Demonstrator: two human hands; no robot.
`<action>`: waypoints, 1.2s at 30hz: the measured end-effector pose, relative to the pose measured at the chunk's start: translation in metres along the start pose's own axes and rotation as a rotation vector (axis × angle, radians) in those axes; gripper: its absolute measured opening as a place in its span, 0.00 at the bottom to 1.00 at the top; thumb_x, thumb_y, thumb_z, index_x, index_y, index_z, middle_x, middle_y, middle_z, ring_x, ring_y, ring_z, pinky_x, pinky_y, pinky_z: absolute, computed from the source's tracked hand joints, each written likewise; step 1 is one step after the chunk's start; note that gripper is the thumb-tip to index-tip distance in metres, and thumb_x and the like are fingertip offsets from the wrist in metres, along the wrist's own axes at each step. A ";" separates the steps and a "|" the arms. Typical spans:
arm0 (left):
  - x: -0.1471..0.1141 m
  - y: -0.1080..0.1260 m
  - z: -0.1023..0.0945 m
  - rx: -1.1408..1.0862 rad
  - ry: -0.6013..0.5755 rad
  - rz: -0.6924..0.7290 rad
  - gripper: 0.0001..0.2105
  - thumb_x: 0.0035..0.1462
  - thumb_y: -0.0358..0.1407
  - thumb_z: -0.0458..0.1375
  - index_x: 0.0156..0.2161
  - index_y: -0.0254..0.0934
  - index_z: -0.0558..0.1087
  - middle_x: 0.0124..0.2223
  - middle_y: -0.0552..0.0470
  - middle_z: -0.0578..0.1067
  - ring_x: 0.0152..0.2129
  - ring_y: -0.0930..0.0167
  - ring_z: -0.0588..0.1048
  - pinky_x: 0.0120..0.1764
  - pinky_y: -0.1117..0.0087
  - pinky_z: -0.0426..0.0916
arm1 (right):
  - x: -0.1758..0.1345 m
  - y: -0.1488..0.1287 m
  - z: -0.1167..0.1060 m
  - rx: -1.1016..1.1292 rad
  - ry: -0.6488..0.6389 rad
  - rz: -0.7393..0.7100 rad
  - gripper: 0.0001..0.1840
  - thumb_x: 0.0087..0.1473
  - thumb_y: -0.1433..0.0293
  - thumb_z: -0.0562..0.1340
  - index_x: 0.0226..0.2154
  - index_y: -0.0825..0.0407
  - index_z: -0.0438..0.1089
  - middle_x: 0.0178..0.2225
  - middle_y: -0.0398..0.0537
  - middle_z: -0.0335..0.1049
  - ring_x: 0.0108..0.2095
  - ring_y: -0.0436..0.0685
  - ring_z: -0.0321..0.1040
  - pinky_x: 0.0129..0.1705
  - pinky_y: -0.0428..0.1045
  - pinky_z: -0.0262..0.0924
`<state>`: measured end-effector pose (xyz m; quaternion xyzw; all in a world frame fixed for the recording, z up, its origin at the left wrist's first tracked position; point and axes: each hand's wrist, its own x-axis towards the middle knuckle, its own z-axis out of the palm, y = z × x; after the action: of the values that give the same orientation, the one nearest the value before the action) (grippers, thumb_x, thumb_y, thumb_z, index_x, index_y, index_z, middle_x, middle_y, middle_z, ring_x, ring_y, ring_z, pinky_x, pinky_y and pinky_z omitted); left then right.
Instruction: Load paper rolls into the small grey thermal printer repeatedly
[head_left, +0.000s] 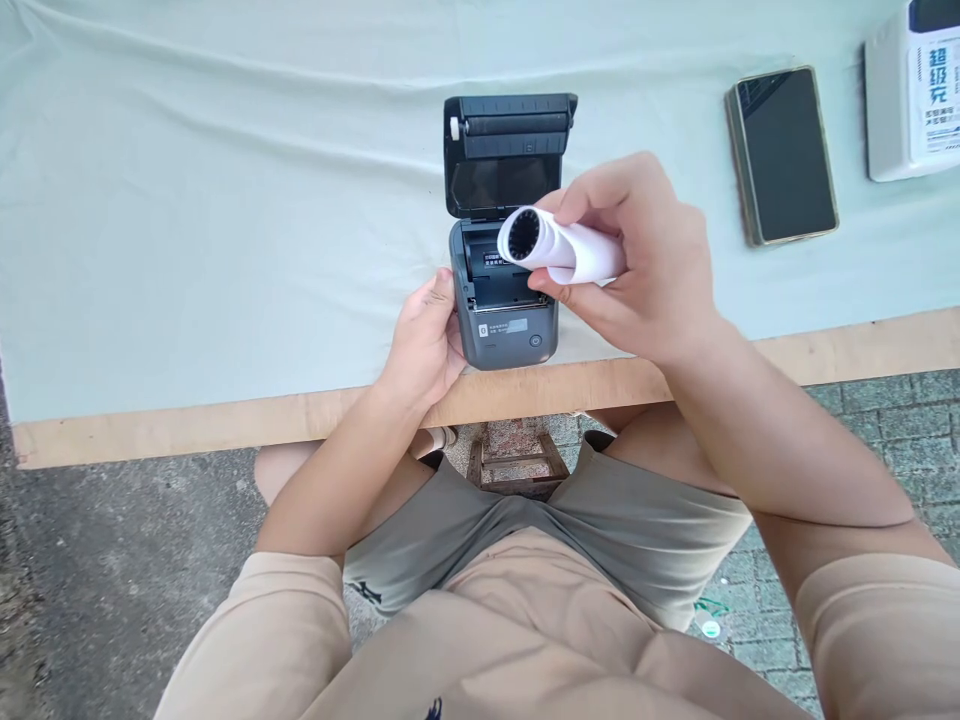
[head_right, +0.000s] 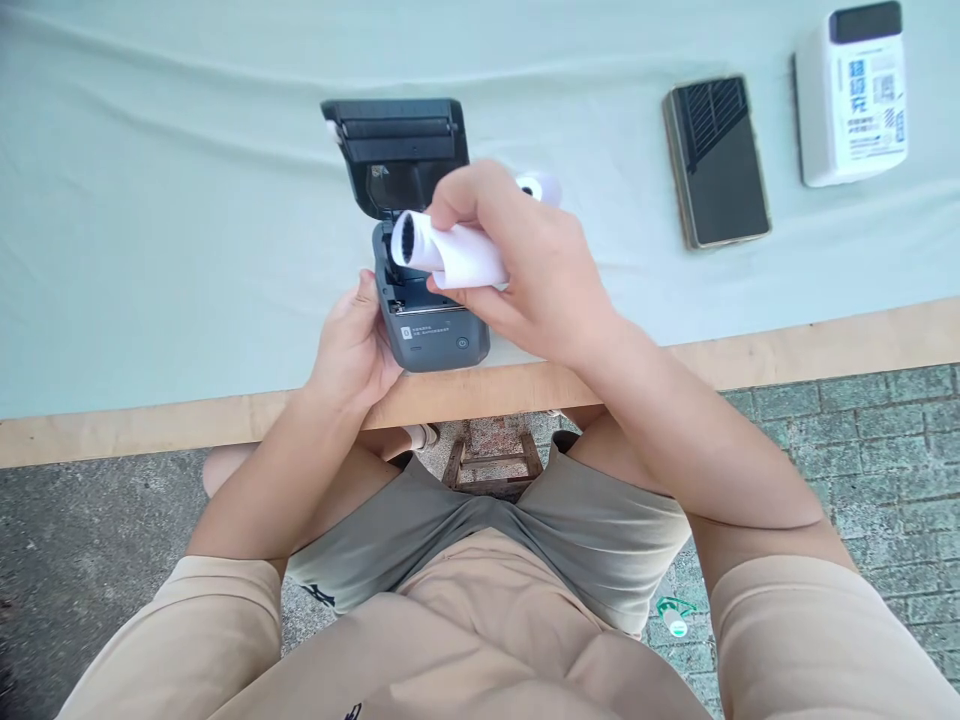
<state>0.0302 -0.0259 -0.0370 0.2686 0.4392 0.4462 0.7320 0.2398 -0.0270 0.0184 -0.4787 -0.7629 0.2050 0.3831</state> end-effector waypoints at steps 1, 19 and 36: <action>0.000 0.000 0.000 -0.004 -0.001 0.000 0.20 0.70 0.53 0.59 0.44 0.37 0.82 0.44 0.50 0.87 0.44 0.67 0.88 0.50 0.68 0.83 | -0.001 0.000 0.000 -0.010 -0.006 0.019 0.18 0.63 0.50 0.66 0.47 0.42 0.65 0.46 0.48 0.76 0.40 0.61 0.75 0.43 0.59 0.71; -0.002 0.003 0.003 -0.033 0.018 -0.013 0.17 0.72 0.48 0.58 0.42 0.38 0.82 0.39 0.52 0.87 0.36 0.71 0.87 0.42 0.72 0.82 | 0.004 -0.004 0.007 -0.350 -0.143 -0.082 0.17 0.60 0.73 0.60 0.51 0.43 0.70 0.49 0.47 0.81 0.44 0.63 0.77 0.43 0.59 0.65; -0.003 0.004 0.004 0.006 0.014 -0.013 0.17 0.71 0.50 0.60 0.41 0.38 0.80 0.35 0.53 0.84 0.37 0.71 0.86 0.45 0.72 0.81 | 0.013 -0.002 0.016 -0.477 -0.257 -0.043 0.04 0.66 0.71 0.61 0.40 0.45 0.70 0.43 0.46 0.81 0.40 0.62 0.75 0.41 0.58 0.56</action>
<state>0.0316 -0.0270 -0.0302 0.2651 0.4473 0.4419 0.7311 0.2228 -0.0152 0.0153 -0.5091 -0.8420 0.0703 0.1639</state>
